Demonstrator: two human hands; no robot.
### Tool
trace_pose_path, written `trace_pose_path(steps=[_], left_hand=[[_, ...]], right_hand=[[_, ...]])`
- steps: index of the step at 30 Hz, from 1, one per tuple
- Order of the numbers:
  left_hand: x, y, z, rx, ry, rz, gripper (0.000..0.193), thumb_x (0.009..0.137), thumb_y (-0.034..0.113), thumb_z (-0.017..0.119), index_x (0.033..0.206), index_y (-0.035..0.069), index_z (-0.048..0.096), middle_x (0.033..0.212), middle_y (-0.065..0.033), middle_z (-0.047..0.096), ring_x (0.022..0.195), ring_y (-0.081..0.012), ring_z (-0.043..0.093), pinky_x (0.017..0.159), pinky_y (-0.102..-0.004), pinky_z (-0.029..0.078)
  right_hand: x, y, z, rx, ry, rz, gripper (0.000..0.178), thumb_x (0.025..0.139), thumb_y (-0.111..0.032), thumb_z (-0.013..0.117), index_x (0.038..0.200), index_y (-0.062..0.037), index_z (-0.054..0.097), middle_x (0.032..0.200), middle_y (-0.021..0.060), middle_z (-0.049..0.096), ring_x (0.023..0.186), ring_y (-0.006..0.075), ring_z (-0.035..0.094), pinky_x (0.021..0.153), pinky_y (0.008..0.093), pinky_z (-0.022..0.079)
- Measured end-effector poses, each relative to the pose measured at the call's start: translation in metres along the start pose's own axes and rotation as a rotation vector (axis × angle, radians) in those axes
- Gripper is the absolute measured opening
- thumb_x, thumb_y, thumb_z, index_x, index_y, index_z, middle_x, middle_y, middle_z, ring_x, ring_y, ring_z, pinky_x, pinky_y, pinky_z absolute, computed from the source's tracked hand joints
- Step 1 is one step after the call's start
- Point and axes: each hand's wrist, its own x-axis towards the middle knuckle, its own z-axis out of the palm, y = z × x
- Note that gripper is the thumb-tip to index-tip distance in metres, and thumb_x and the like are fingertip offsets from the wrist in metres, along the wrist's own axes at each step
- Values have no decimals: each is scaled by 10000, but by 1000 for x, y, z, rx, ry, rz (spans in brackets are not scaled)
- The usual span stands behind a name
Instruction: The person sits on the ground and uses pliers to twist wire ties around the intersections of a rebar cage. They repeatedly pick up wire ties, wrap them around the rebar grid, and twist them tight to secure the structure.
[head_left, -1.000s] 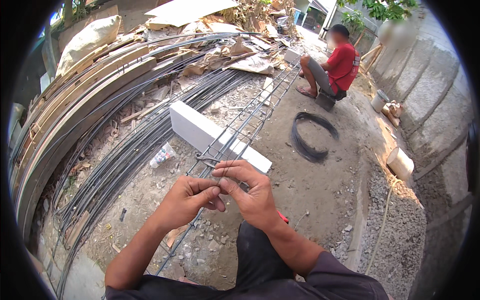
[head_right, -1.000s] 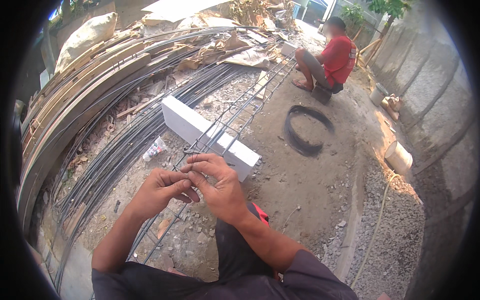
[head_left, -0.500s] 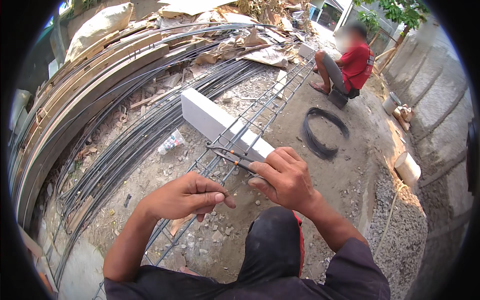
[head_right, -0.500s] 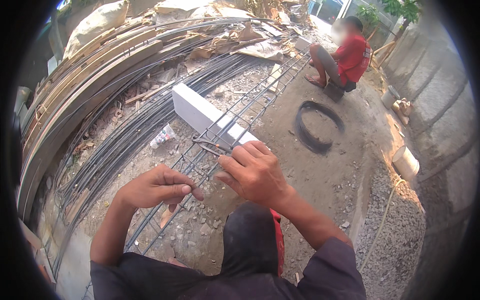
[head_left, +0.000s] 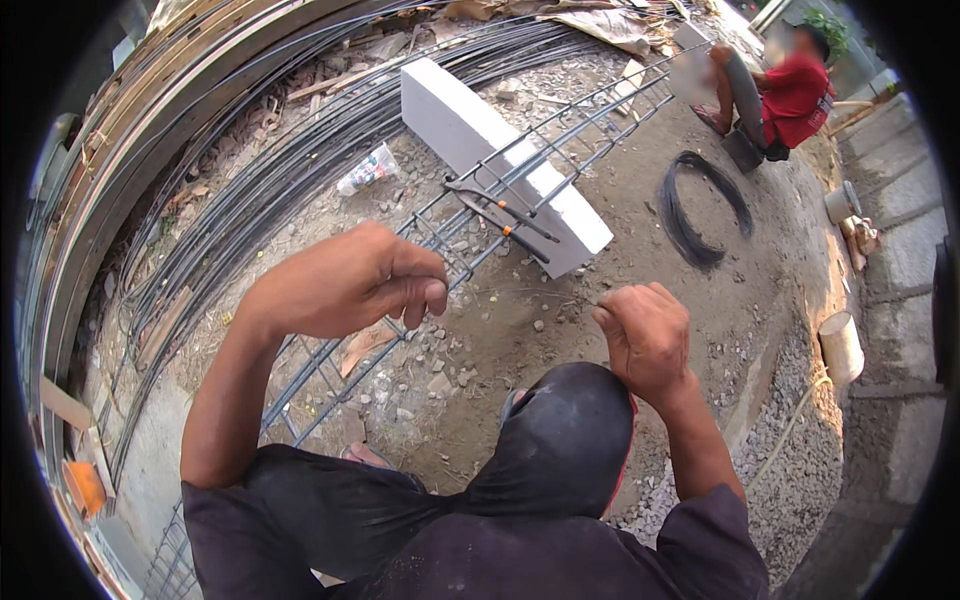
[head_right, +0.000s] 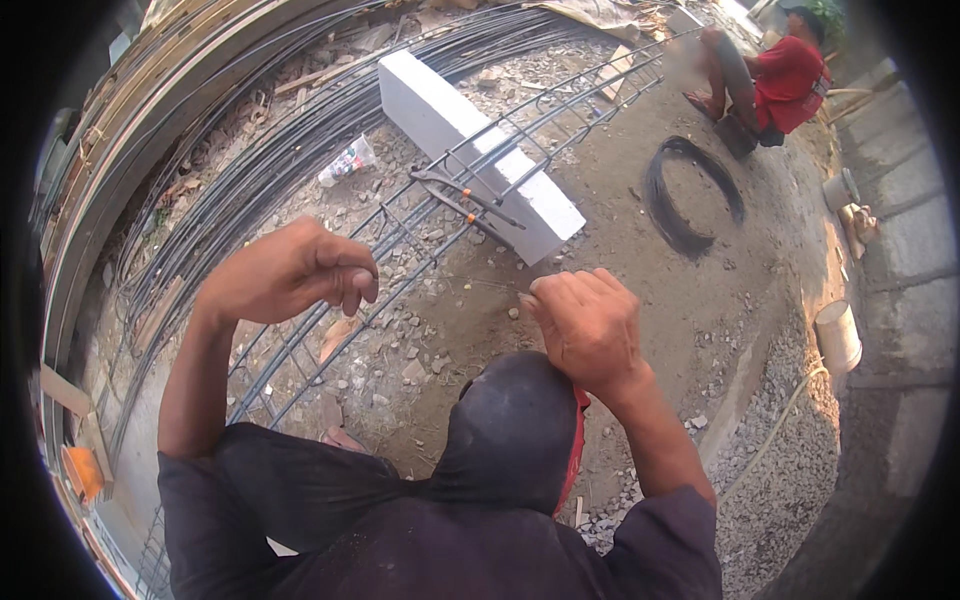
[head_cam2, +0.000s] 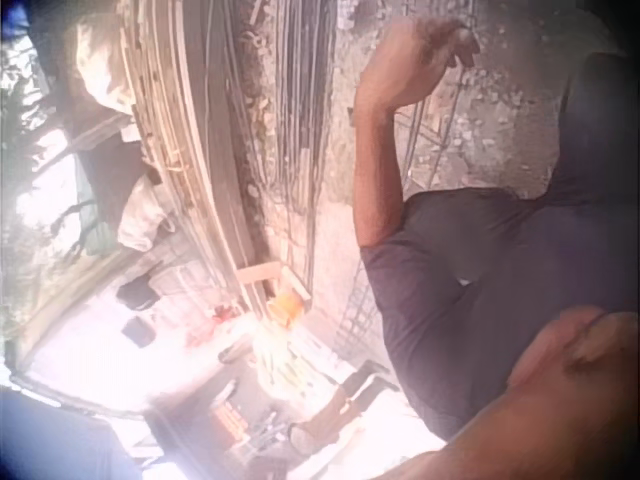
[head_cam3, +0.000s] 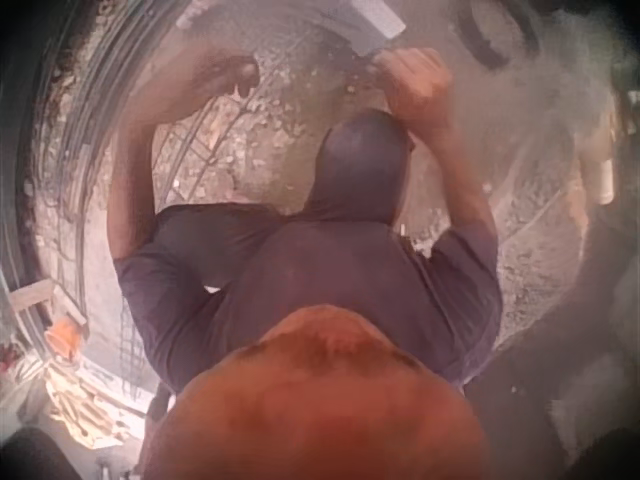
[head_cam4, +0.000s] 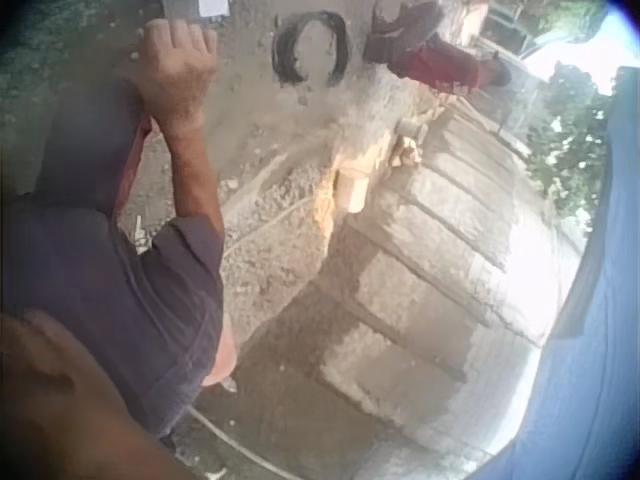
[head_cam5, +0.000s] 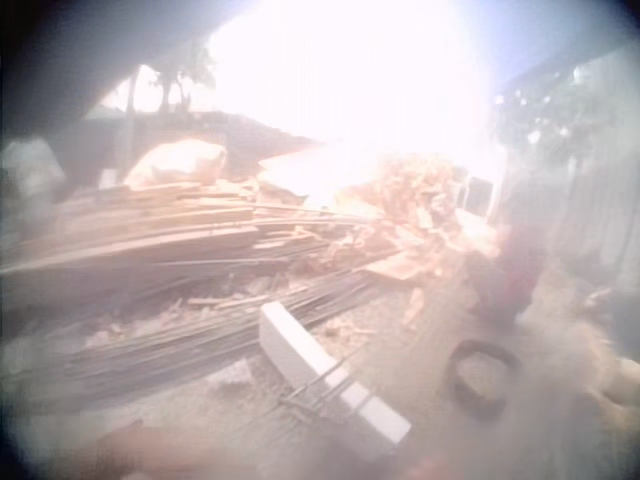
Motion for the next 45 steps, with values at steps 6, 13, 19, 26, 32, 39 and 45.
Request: trace_pose_path(steps=[6,13,19,26,32,39,45], left_hand=[[-11,8,-25,289,176,85,250,1061,177,572,951,25,738,732,-88,696,681,-220,694,658,-375,537],[-16,10,-43,595,323,-54,265,1011,100,541,910,-17,756,882,-154,734,835,-325,714,838,-437,556],[-39,59,-114,702,146,-55,326,1055,277,600,1105,6,774,889,-90,720,766,-202,653,756,-356,585],[-76,-52,-134,166,489,-223,366,1084,356,607,1090,43,796,917,-68,750,816,-147,690,734,-302,608],[-104,-126,-114,-86,574,-162,426,1095,435,587,1290,90,744,1095,-61,740,907,-94,690,743,-238,582],[-80,-229,-7,-296,265,-779,564,1016,499,695,1343,39,697,1205,-111,750,1049,-187,705,887,-358,607],[-69,-238,27,-481,200,-805,549,1005,481,720,1260,-5,719,1080,-160,780,953,-234,762,845,-371,621]], right_hand=[[11,-9,2,229,-130,122,104,974,-116,708,1016,-24,680,822,113,667,703,316,611,679,394,484],[106,-42,17,179,-171,73,220,1021,-132,649,1208,-31,705,979,113,715,904,271,667,850,394,509],[206,-42,58,135,158,-349,228,1002,-166,671,1166,-37,766,913,125,729,831,221,704,788,394,536],[263,-70,101,534,21,-336,218,976,-105,630,1118,-4,761,1036,206,767,984,355,732,879,423,553],[258,-65,116,353,-93,-249,222,1003,-179,643,1109,-37,778,1010,217,766,919,390,729,812,454,556],[264,7,64,267,307,12,229,973,-141,686,1093,13,805,1059,156,806,935,229,753,873,377,593],[269,31,70,516,300,28,198,955,-72,693,1093,46,772,910,57,759,806,136,679,736,287,563]])
